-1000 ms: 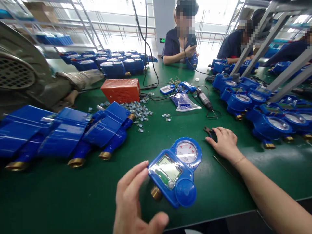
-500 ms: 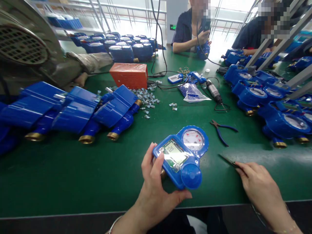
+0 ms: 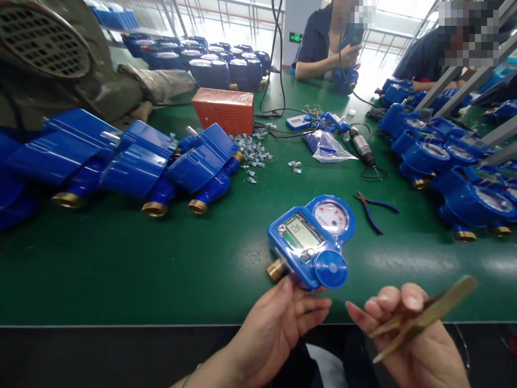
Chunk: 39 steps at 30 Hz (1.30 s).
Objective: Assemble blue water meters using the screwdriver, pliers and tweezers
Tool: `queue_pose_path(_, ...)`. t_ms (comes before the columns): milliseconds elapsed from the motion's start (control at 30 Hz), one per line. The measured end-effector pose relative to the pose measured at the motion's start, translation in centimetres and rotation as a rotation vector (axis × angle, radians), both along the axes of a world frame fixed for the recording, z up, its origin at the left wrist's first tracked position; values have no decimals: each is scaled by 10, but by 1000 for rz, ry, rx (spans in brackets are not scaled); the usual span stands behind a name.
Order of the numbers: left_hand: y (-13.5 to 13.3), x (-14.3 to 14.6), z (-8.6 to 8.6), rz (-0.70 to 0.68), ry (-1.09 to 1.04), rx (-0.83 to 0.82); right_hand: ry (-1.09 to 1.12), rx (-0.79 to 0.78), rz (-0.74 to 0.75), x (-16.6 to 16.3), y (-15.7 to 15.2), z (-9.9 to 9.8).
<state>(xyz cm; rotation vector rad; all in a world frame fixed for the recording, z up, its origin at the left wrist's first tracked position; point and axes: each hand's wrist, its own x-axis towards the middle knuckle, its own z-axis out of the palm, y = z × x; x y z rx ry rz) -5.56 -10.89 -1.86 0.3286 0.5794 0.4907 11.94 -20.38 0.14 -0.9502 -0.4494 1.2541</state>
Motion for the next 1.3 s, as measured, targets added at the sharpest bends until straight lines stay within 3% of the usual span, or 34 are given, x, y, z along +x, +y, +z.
queue_pose_path(67,0,8,-7,34,-75,-17,38,65,-36,-11,8,2)
queue_pose_path(233,-2,25,-20,71,-146,-27,-121,124,-80,-16,15,-7)
queue_pose_path(500,-4,49,-20,123,-162,-22,-131,203,-88,-16,11,-20)
queue_pose_path(600,-3,51,-21,122,-149,-14,-303,261,-116,-15,13,-16)
queue_pose_path(733,-1,52,-21,109,-188,-25,-705,340,-248,-17,19,-14)
queue_pose_path(900,2,56,-17,88,-240,-22,-1060,315,-256,-23,23,-19)
queue_pose_path(1300,3,57,-12,77,-213,-67,-1316,283,-239,-20,26,-15)
